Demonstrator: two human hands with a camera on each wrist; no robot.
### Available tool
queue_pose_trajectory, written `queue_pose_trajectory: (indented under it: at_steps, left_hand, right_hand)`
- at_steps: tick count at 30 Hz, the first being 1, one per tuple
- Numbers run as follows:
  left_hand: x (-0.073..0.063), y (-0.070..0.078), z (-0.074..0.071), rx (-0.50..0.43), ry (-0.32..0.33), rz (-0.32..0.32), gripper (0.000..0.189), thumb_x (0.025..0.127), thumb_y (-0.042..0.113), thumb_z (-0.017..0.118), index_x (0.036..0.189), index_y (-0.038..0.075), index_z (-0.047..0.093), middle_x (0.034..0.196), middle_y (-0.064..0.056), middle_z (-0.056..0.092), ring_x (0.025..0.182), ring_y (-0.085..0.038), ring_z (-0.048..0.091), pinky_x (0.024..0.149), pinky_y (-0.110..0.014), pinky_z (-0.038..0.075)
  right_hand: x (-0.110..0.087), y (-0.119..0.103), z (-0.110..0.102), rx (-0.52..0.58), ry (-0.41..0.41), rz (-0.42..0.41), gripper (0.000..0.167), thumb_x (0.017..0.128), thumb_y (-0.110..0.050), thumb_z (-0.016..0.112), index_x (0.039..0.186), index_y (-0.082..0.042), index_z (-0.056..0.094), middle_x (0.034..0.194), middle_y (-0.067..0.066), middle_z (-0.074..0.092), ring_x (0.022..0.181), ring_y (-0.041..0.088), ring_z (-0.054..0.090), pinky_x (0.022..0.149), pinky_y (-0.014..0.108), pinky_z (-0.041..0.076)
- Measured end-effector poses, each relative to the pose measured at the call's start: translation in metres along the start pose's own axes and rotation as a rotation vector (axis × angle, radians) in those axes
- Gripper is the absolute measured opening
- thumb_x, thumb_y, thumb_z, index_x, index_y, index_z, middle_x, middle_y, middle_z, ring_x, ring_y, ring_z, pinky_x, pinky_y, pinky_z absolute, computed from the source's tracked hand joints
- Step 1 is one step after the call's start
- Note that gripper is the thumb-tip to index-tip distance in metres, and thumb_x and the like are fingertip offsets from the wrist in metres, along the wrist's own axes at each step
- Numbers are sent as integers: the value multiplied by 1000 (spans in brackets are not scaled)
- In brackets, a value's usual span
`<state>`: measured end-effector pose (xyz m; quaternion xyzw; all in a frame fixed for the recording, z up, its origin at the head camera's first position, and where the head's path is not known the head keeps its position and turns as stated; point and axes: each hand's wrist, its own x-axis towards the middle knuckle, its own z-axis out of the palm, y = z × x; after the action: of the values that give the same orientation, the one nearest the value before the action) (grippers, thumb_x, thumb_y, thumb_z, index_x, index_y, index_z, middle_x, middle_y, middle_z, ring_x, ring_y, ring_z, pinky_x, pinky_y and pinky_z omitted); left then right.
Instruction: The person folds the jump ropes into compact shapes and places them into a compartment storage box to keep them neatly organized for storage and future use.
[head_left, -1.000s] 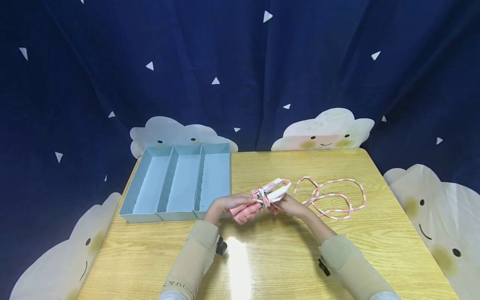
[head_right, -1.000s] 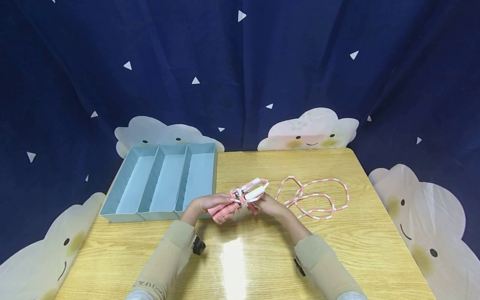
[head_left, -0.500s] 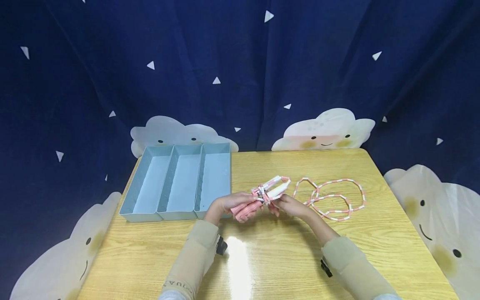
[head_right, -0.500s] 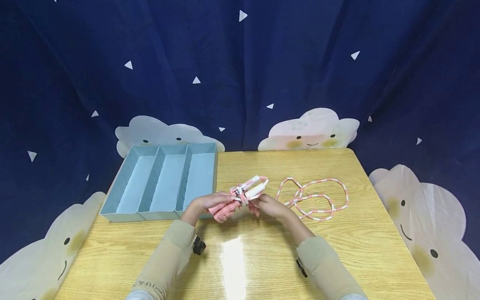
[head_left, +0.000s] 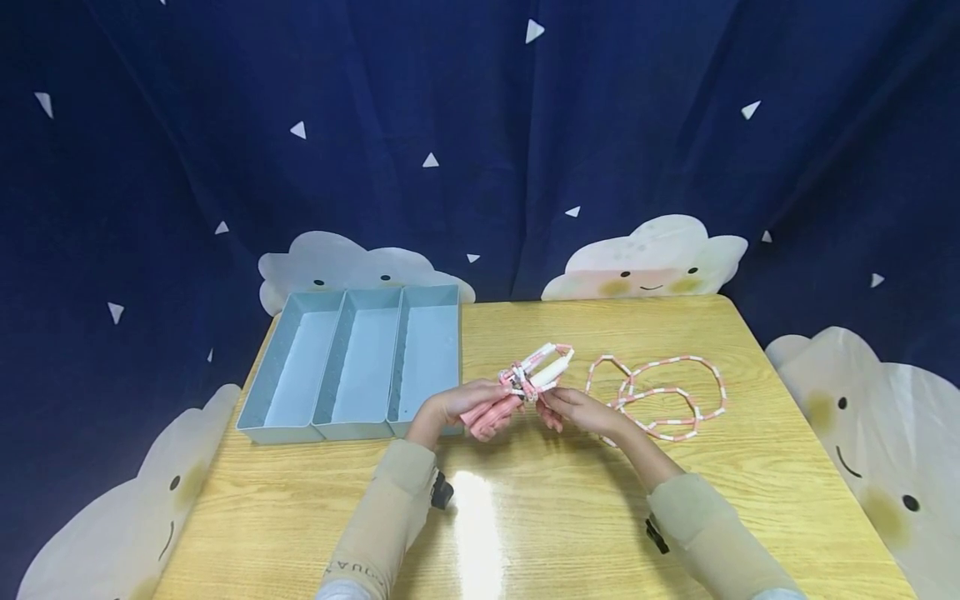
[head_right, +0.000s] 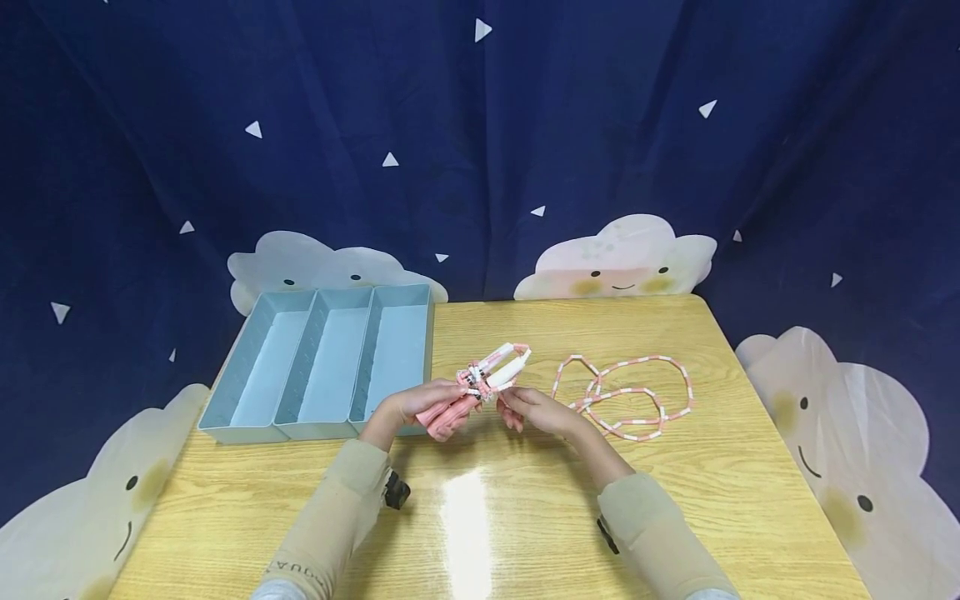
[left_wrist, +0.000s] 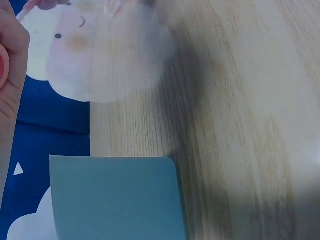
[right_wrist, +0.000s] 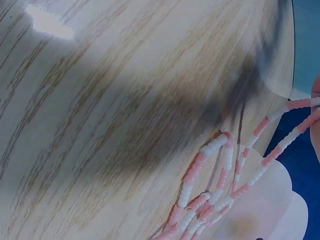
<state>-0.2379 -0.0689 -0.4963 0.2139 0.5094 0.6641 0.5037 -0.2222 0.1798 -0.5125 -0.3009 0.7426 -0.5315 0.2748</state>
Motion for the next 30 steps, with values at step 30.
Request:
queue_pose_trajectory:
  at_steps: [30]
  left_hand:
    - [-3,0,-8,-18,92,56,32,97,37,38,96,8,51,63,-2,51,45,-8,45,43,-22,40]
  right_hand:
    - [-11,-13,-8,-13,48,-9,35,101,-16,33,110,11,54,78,28,60,60,23,62,61,52,51]
